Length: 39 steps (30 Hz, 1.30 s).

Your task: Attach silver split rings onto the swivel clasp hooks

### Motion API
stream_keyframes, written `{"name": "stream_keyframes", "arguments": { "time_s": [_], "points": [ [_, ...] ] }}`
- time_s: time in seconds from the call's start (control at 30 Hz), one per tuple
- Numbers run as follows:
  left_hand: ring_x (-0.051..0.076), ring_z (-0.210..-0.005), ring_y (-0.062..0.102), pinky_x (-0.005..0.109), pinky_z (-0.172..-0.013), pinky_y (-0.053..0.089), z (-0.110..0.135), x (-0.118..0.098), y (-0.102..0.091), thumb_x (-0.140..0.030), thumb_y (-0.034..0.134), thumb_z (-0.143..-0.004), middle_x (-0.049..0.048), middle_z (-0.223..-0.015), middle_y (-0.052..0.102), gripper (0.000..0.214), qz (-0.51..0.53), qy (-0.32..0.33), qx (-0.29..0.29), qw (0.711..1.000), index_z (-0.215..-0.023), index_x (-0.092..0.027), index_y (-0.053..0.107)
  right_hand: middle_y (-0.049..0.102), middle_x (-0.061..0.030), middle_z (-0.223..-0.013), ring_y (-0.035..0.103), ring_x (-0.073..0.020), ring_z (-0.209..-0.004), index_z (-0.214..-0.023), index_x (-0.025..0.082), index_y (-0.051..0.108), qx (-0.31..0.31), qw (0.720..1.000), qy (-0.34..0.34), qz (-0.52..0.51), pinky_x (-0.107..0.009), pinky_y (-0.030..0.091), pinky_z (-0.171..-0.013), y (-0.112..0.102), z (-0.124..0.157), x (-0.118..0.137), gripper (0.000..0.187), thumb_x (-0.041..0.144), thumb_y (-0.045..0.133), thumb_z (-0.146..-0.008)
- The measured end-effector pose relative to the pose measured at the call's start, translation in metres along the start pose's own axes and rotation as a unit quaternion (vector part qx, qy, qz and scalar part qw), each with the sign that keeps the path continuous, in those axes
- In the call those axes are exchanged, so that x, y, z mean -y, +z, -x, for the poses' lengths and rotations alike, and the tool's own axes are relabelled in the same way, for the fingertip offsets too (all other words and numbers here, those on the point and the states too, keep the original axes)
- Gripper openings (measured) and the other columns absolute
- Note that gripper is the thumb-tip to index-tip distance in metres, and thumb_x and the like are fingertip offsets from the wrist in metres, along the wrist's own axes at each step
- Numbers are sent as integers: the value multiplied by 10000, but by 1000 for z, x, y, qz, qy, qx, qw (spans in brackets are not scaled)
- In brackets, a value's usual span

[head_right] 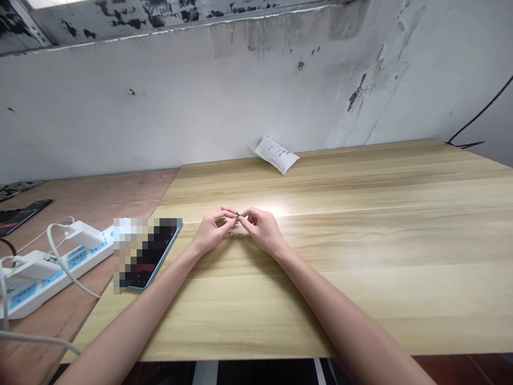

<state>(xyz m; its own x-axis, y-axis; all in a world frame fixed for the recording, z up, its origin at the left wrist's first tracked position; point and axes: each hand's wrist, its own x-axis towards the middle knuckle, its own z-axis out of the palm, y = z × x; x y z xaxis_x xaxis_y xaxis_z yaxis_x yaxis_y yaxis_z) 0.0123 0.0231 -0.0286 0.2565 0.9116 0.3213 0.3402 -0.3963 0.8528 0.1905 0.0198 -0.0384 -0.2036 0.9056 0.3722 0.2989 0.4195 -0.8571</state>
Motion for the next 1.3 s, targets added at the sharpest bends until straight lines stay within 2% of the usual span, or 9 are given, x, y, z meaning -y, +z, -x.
{"name": "stream_keyframes", "arguments": {
  "time_s": [0.17, 0.37, 0.57, 0.73, 0.83, 1.0, 1.2, 1.3],
  "points": [
    [192, -945, 641, 262, -694, 590, 2, -4, 2, -324, 670, -831, 101, -1039, 598, 165, 43, -11, 12, 999, -863, -179, 742, 492, 34, -537, 402, -105, -497, -809, 182, 696, -21, 1000, 6, 22, -241, 292, -483, -1, 0, 2, 292, 449, 597, -876],
    [186, -918, 633, 246, -639, 581, 1, -2, 3, -333, 686, -817, 91, -1007, 603, 161, 49, -13, -5, 999, -805, -181, 737, 500, 34, -543, 404, -101, -500, -825, 179, 701, -19, 999, -3, 36, -236, 291, -490, 0, 0, 0, 286, 434, 586, -887],
    [203, -965, 623, 289, -706, 564, -1, 2, 1, -261, 668, -816, 76, -997, 618, 90, 8, -14, -33, 999, -781, -198, 721, 528, 33, -558, 425, -98, -504, -841, 186, 698, 2, 997, -21, 71, -228, 285, -500, 0, 0, 0, 233, 377, 578, -898],
    [214, -993, 593, 402, -927, 474, -1, -1, -2, -199, 674, -799, 48, -976, 635, 65, -132, 20, -86, 987, -743, -211, 706, 601, 15, -616, 467, -105, -535, -832, 198, 694, 2, 986, -50, 159, -230, 312, -542, -7, -2, 1, 191, 331, 574, -898],
    [222, -1014, 573, 425, -966, 425, 0, -4, -2, -181, 687, -788, 40, -990, 643, 52, -181, 30, -97, 978, -760, -220, 707, 635, 7, -653, 496, -109, -558, -833, 202, 689, 19, 979, -66, 194, -230, 323, -567, -8, -2, 0, 192, 323, 559, -908],
    [227, -1051, 549, 424, -980, 401, 2, -9, -1, -173, 693, -784, 33, -1024, 647, 65, -193, 38, -93, 976, -774, -235, 710, 630, 13, -636, 504, -108, -556, -822, 206, 685, 34, 971, -66, 226, -229, 316, -571, -7, -1, 0, 198, 323, 552, -909],
    [239, -1123, 529, 439, -1021, 388, 2, -10, -1, -169, 697, -778, 30, -1100, 649, 73, -199, 53, -94, 974, -753, -237, 699, 614, 21, -617, 515, -114, -559, -807, 210, 679, -2, 976, -28, 214, -232, 314, -556, -10, -2, 0, 201, 342, 557, -897],
    [250, -1223, 496, 457, -1069, 355, 2, -10, -2, -176, 698, -781, 31, -1159, 644, 63, -200, 69, -98, 972, -761, -237, 695, 620, 16, -649, 539, -122, -588, -902, 214, 686, -24, 974, -21, 223, -232, 323, -564, -10, -2, 1, 198, 361, 553, -900]
  ]
}}
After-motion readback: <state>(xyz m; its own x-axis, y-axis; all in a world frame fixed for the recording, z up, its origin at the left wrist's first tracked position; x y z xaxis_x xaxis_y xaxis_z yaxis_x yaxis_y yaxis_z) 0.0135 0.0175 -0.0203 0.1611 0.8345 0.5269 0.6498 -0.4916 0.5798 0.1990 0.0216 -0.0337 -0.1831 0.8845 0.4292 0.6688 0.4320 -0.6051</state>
